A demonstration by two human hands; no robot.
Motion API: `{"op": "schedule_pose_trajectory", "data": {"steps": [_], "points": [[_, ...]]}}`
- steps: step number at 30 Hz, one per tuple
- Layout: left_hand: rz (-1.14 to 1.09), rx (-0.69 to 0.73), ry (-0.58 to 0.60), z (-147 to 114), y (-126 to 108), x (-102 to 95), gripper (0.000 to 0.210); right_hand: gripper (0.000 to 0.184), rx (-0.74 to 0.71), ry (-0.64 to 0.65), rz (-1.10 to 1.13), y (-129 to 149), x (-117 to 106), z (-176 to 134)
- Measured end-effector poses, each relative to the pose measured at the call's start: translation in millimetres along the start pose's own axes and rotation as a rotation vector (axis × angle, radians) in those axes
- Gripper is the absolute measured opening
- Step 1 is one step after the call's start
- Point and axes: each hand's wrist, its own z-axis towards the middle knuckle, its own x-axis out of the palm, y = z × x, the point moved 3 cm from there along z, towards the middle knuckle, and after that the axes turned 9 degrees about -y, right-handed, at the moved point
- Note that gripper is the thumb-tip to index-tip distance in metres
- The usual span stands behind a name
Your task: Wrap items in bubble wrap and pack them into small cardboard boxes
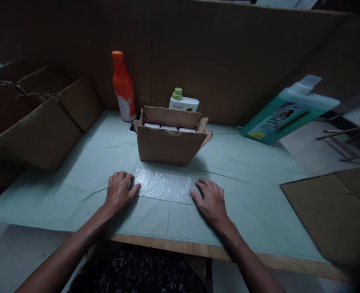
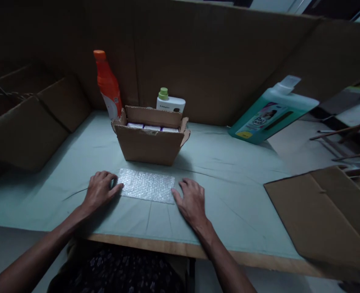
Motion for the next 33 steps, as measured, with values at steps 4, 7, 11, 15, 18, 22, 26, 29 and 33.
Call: {"op": "schedule_pose_trajectory", "data": {"steps": [4,7,11,15,18,22,26,29,33], "points": [[-0.150,-0.015,0.080,5,-28,5.5,0.013,0.015,-0.008,0.045,0.184,32,8,10],[-0.298,-0.108,0.110,-4,-29,4.5,0.023,0.016,0.147,0.105,0.377,32,1,8],[-0.443,-0.106,0.134,-23,-22,5.1,0.055,0.060,0.244,0.237,0.494,23,-12,-4],[-0.517,0.071,0.162,-22,-22,-5.4,0.034,0.036,0.003,0.305,0.541,26,-25,-5],[-0.528,0.253,-0.003,5,-30,-41.1,0.028,0.030,-0.174,0.181,0.537,33,-52,23],[-0.334,0.365,-0.533,71,-51,-106.6,0.027,0.025,-0.195,-0.230,0.419,46,-104,103],[-0.278,0.321,-0.441,157,-66,-130.4,0.032,0.026,-0.187,-0.250,0.391,54,-118,197],[-0.134,0.162,0.110,209,-66,-114.2,0.025,0.025,-0.104,0.257,0.334,49,-92,245],[0.031,0.132,0.385,240,-70,-91.9,0.020,0.019,-0.013,0.841,0.228,45,-65,262]]}}
